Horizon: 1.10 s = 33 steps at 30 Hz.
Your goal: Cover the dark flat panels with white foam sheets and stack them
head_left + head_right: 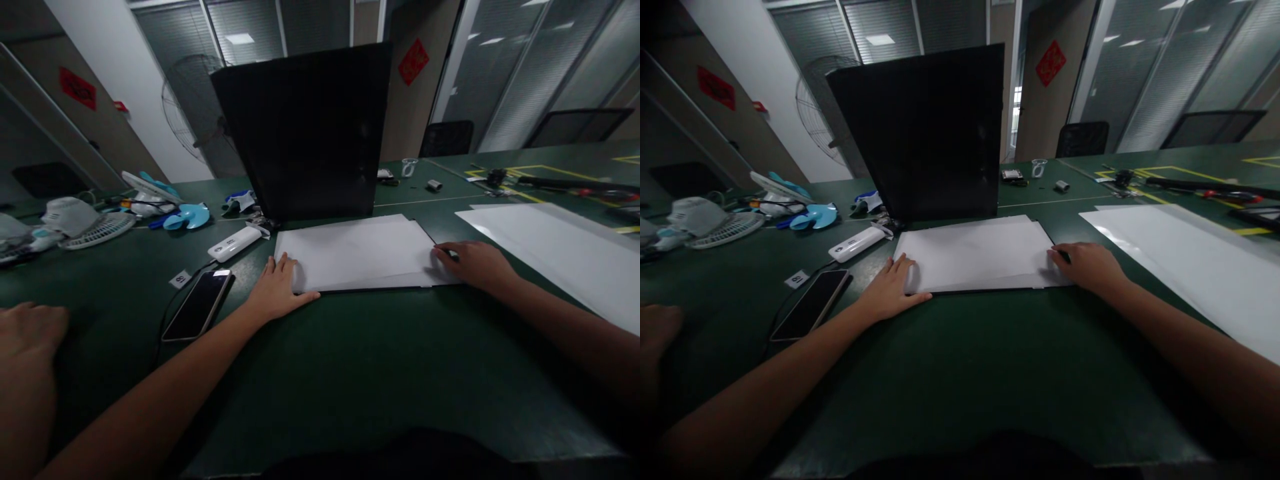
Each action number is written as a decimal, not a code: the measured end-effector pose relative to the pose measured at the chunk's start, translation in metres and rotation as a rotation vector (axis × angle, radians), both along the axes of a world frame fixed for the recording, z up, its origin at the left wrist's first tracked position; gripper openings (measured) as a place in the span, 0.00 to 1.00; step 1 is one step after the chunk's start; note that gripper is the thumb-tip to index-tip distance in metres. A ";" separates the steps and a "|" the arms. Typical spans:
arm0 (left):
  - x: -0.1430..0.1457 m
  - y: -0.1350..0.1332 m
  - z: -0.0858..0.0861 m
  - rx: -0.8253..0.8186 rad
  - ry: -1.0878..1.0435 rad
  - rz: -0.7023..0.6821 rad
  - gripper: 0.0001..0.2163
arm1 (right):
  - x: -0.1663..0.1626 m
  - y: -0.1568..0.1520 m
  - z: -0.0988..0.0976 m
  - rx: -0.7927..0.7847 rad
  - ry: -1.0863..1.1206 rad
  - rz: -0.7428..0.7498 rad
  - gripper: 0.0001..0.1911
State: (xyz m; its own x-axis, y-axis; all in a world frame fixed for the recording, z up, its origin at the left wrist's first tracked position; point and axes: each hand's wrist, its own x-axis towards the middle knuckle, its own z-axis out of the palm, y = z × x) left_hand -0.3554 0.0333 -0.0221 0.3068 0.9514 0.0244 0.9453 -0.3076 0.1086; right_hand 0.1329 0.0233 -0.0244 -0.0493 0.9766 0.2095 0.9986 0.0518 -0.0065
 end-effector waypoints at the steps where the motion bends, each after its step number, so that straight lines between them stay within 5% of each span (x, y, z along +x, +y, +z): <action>1: 0.000 0.000 0.000 -0.002 0.000 -0.002 0.57 | -0.004 -0.002 0.001 0.006 -0.009 -0.015 0.38; 8: -0.002 0.002 0.000 -0.023 0.014 -0.022 0.54 | -0.007 -0.009 0.007 0.097 -0.006 -0.032 0.35; 15: 0.000 0.001 0.002 0.010 0.032 -0.058 0.52 | 0.009 0.003 -0.010 -0.044 0.045 0.634 0.34; 33: -0.002 0.004 -0.002 0.012 0.005 -0.069 0.52 | 0.011 -0.001 -0.005 0.116 0.029 0.800 0.23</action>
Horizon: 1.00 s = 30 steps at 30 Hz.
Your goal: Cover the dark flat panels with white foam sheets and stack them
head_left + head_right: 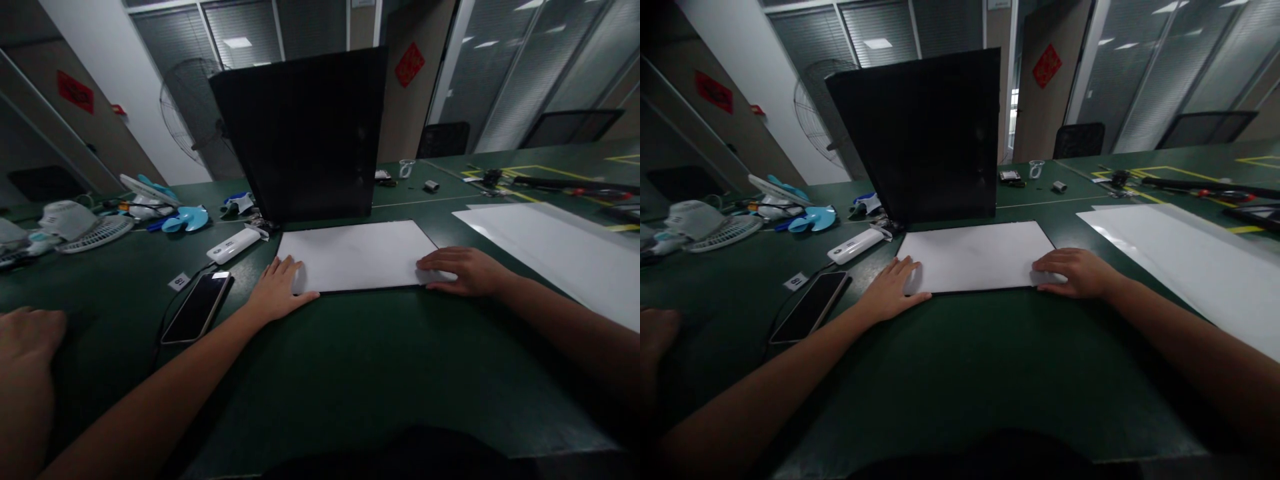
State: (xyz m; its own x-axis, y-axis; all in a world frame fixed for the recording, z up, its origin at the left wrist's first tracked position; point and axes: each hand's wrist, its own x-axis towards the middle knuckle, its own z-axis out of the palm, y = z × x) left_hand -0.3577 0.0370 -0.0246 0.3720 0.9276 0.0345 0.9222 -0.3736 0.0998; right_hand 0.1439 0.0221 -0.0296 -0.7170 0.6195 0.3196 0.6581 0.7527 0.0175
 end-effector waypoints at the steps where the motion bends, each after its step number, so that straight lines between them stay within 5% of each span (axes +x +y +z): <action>1: 0.000 0.000 0.001 -0.001 0.002 0.001 0.52 | -0.001 0.000 0.000 -0.001 0.009 0.004 0.24; 10: 0.003 -0.004 0.007 0.020 0.022 0.005 0.51 | -0.006 -0.001 0.005 -0.134 0.000 -0.070 0.26; 25: 0.004 -0.005 0.006 0.054 0.042 0.007 0.50 | 0.001 0.002 0.003 -0.102 0.011 -0.085 0.25; 27: 0.004 -0.005 0.007 0.052 0.047 0.008 0.50 | 0.007 0.004 0.008 -0.043 -0.009 -0.192 0.26; 30: 0.004 -0.005 0.008 0.057 0.049 0.004 0.50 | 0.023 0.008 0.016 0.064 -0.061 -0.591 0.34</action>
State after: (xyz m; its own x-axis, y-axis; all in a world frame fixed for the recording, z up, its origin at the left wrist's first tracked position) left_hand -0.3536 0.0316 -0.0162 0.3713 0.9259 0.0693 0.9268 -0.3741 0.0329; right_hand 0.1668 0.0296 -0.0135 -0.2749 0.8998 0.3388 0.9615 0.2553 0.1020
